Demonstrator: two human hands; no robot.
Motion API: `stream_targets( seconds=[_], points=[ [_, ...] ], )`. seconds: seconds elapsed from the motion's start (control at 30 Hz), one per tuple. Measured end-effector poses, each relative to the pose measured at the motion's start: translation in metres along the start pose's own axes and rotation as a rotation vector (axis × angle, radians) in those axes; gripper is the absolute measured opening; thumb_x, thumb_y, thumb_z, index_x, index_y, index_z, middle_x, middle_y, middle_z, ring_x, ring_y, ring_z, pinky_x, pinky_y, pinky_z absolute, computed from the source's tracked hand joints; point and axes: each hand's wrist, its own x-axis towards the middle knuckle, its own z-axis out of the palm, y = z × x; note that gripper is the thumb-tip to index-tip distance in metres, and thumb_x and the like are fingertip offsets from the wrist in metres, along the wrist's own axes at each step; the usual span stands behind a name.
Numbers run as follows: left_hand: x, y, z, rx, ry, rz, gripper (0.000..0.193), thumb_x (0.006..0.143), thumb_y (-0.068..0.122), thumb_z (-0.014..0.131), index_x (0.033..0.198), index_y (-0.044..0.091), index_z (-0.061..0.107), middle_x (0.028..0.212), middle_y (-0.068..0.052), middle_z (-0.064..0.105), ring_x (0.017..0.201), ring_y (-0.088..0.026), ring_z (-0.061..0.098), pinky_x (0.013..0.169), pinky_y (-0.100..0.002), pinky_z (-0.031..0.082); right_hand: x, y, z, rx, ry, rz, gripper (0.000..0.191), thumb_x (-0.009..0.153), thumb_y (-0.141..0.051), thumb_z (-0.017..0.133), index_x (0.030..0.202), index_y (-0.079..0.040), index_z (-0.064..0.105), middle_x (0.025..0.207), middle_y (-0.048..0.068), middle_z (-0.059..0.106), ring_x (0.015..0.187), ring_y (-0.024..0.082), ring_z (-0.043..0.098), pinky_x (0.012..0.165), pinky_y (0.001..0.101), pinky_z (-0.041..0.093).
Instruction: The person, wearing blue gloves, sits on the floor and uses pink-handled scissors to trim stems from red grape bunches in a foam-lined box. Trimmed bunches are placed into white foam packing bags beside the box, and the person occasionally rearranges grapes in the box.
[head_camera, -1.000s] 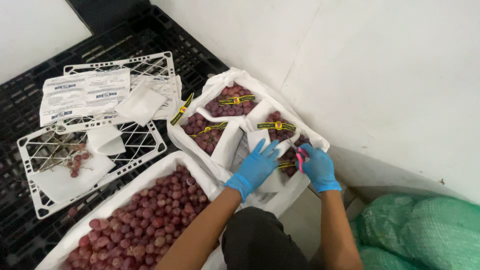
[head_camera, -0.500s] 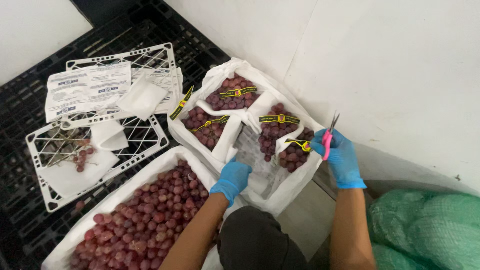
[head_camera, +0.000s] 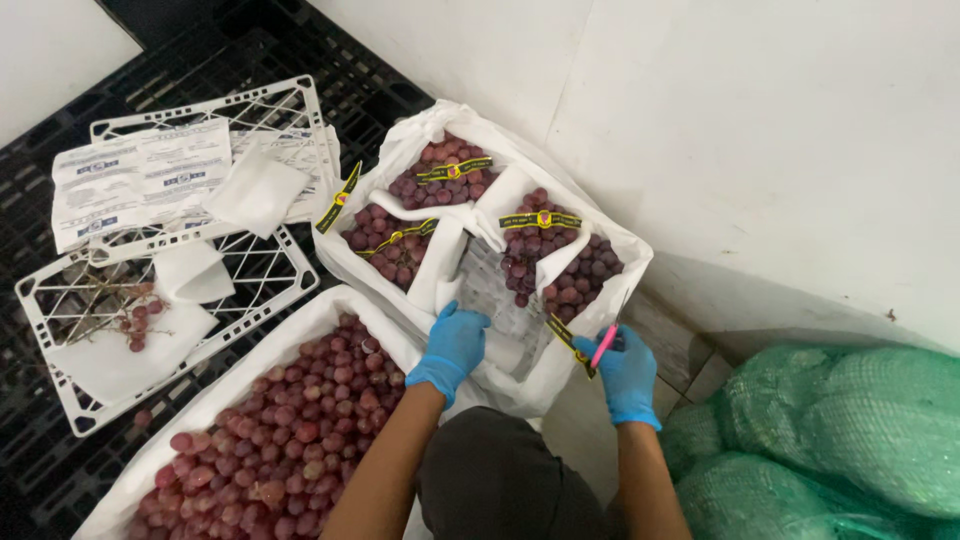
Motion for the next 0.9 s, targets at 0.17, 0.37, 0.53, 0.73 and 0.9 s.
stream_targets(
  seconds=[0.17, 0.37, 0.53, 0.73, 0.9],
  points=[
    [-0.003, 0.001, 0.0, 0.025, 0.002, -0.024, 0.021, 0.082, 0.009, 0.064, 0.098, 0.013, 0.076, 0.101, -0.008, 0.074, 0.102, -0.027, 0.067, 0.114, -0.044, 0.037, -0.002, -0.007, -0.008, -0.35, 0.096, -0.028, 0.053, 0.074, -0.044, 0.093, 0.099, -0.005, 0.067, 0.084, 0.018, 0.07, 0.077, 0.039, 0.065, 0.069, 0.0473, 0.05],
    [-0.004, 0.004, -0.003, -0.044, 0.06, -0.037, 0.029, 0.079, 0.003, 0.063, 0.103, 0.012, 0.076, 0.113, -0.008, 0.073, 0.11, -0.028, 0.065, 0.114, -0.044, 0.036, 0.004, -0.039, -0.023, -0.273, 0.292, -0.317, 0.049, 0.076, -0.041, 0.089, 0.104, -0.009, 0.065, 0.088, 0.014, 0.07, 0.08, 0.034, 0.068, 0.074, 0.0459, 0.053],
    [-0.004, 0.007, -0.005, -0.03, 0.07, -0.031, 0.032, 0.077, 0.001, 0.064, 0.105, 0.012, 0.077, 0.117, -0.01, 0.072, 0.111, -0.03, 0.064, 0.113, -0.044, 0.036, 0.067, -0.1, 0.018, -0.372, 0.207, -0.67, 0.033, 0.084, -0.032, 0.087, 0.105, -0.012, 0.07, 0.087, 0.016, 0.069, 0.083, 0.038, 0.068, 0.073, 0.0494, 0.052],
    [-0.003, 0.009, -0.007, -0.061, 0.075, -0.057, 0.029, 0.077, 0.001, 0.064, 0.1, 0.011, 0.076, 0.115, -0.008, 0.073, 0.111, -0.028, 0.064, 0.114, -0.044, 0.036, 0.09, -0.136, 0.054, -0.756, 0.008, -0.746, 0.028, 0.088, -0.045, 0.073, 0.097, -0.019, 0.071, 0.08, 0.015, 0.071, 0.077, 0.04, 0.069, 0.067, 0.0539, 0.051],
    [-0.003, 0.006, -0.006, -0.057, 0.095, -0.027, 0.03, 0.076, -0.001, 0.063, 0.1, 0.01, 0.076, 0.113, -0.008, 0.072, 0.111, -0.028, 0.065, 0.115, -0.045, 0.035, 0.09, -0.12, 0.035, -0.886, 0.042, -0.61, 0.029, 0.091, -0.05, 0.069, 0.097, -0.022, 0.071, 0.074, 0.018, 0.069, 0.073, 0.041, 0.068, 0.065, 0.0564, 0.05]
  ],
)
